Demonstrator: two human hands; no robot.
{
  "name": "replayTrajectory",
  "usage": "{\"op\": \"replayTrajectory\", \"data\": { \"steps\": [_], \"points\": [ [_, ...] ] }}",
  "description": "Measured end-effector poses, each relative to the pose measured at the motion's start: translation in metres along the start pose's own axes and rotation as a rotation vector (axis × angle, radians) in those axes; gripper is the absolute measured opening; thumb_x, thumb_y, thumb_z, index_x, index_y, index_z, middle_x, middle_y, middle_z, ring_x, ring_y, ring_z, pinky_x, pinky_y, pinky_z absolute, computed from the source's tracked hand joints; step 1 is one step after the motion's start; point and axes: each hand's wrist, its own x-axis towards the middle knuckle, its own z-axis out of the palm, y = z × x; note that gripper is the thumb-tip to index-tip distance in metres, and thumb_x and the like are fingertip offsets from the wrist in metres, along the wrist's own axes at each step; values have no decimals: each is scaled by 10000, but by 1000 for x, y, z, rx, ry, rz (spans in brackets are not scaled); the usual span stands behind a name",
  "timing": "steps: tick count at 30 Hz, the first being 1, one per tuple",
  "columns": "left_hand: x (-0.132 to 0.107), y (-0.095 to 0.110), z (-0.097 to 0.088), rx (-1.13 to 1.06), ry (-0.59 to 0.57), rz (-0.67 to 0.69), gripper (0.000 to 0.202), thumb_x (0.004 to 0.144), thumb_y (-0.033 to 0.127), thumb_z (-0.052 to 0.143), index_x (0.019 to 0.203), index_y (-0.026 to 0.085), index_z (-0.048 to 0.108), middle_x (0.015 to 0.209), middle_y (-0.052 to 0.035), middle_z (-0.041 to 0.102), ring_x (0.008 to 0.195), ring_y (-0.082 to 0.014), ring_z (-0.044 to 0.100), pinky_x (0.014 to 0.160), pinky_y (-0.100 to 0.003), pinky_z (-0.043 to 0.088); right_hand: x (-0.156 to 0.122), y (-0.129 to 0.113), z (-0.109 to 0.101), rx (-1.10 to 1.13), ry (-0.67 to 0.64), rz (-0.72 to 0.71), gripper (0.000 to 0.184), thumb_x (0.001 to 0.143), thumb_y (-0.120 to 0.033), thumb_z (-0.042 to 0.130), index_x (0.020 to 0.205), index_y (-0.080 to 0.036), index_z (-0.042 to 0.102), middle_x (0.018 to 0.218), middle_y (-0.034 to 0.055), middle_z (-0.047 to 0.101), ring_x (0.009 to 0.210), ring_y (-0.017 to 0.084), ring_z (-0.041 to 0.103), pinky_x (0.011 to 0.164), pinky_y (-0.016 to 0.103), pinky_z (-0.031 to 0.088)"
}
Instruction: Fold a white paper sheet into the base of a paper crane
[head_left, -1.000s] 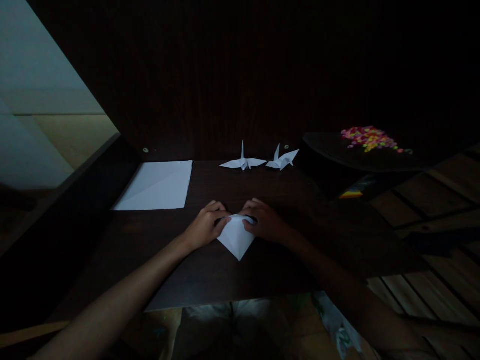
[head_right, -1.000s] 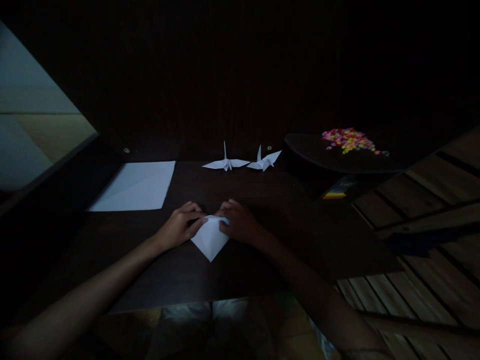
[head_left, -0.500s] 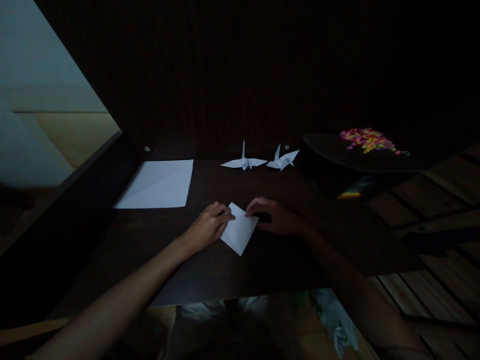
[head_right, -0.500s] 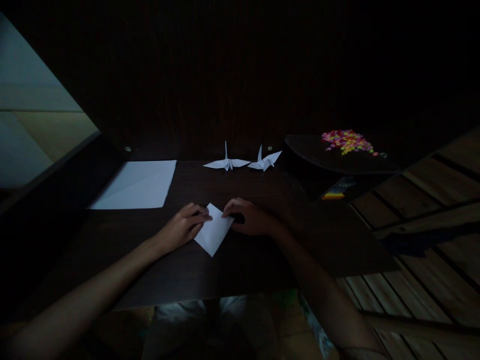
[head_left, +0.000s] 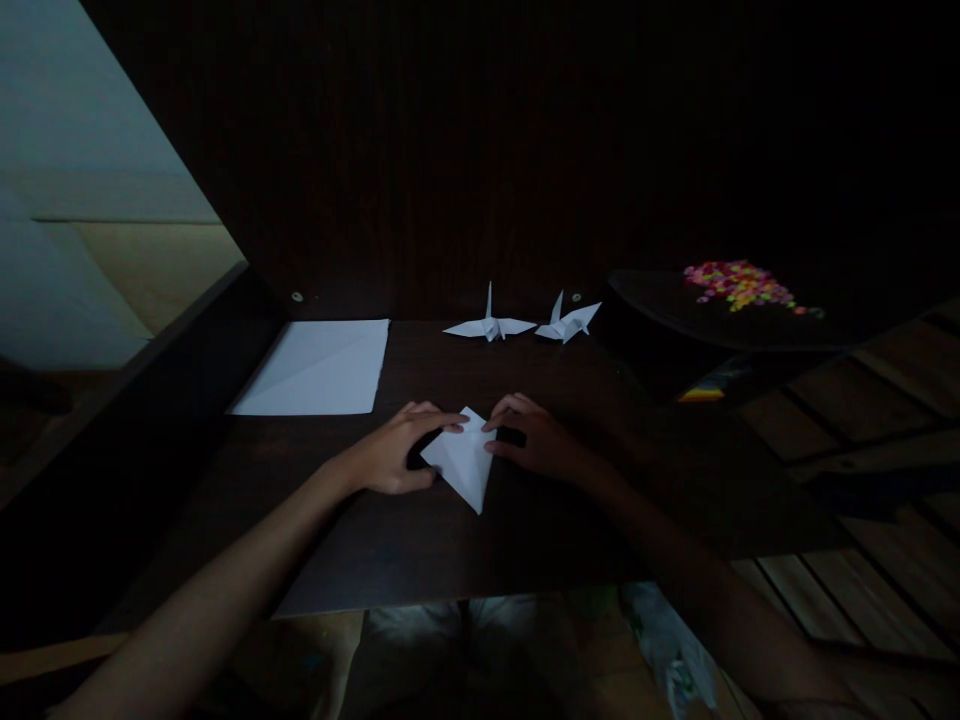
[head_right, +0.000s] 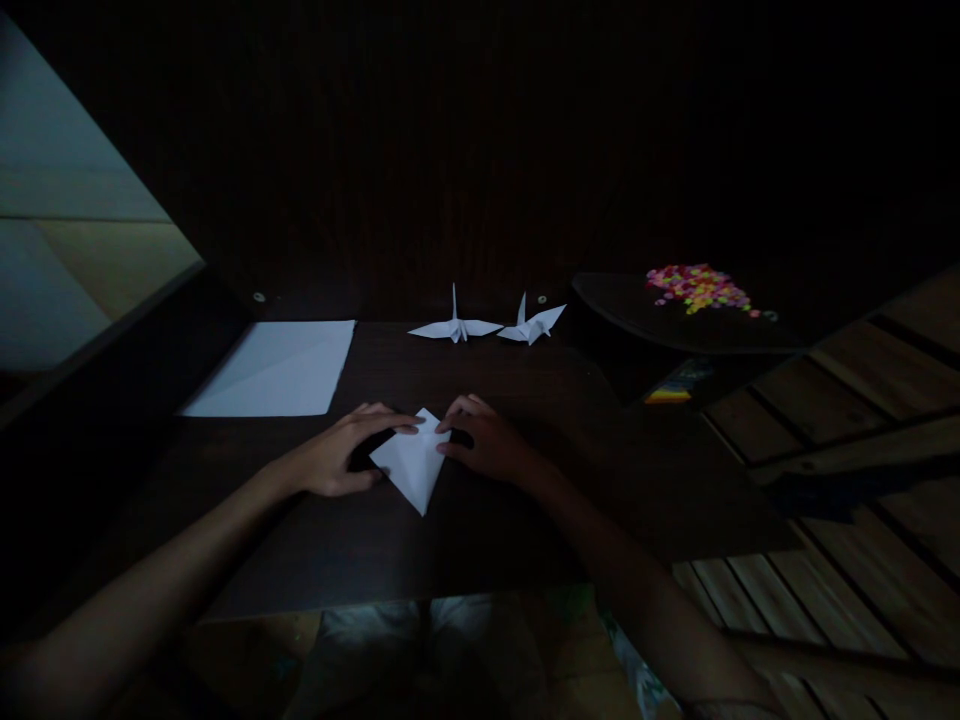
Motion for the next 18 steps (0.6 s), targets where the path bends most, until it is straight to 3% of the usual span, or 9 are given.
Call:
{"op": "replayTrajectory", "data": {
  "steps": [3, 8, 14, 18],
  "points": [
    [-2, -5, -4, -31, -13, -22, 776, 652, 139, 607, 1400, 200, 409, 1259, -84, 589, 1133, -278, 491, 993, -462, 384, 0, -4, 0, -85, 9, -49, 100, 877, -256, 633, 896, -177, 692, 946, 75, 605, 900, 209, 542, 805, 375, 459],
    [-2, -6, -3, -50, 20, -32, 555, 820, 248, 618, 1357, 229, 483, 1225, -82, 612, 1104, -251, 529, 967, -439, 420, -2, -7, -2, -175, 12, -118, 179, 899, -314, 598, 893, -167, 700, 931, 96, 635, 862, 227, 531, 753, 385, 462],
    [4, -9, 10, -19, 141, -71, 462, 886, 390, 616, 1306, 227, 512, 1152, -64, 659, 1084, -226, 562, 956, -399, 428, -3, -9, -4, -187, -21, -139, 321, 815, -471, 683, 967, -189, 704, 1008, 105, 644, 925, 256, 540, 775, 413, 477],
    [9, -3, 20, 55, 199, -126, 473, 877, 383, 632, 1293, 208, 490, 1089, -54, 656, 1033, -225, 572, 939, -394, 417, -5, -9, -2, -234, -4, -146, 372, 808, -505, 677, 986, -179, 702, 1025, 114, 642, 935, 262, 533, 780, 425, 477]
  ]
}}
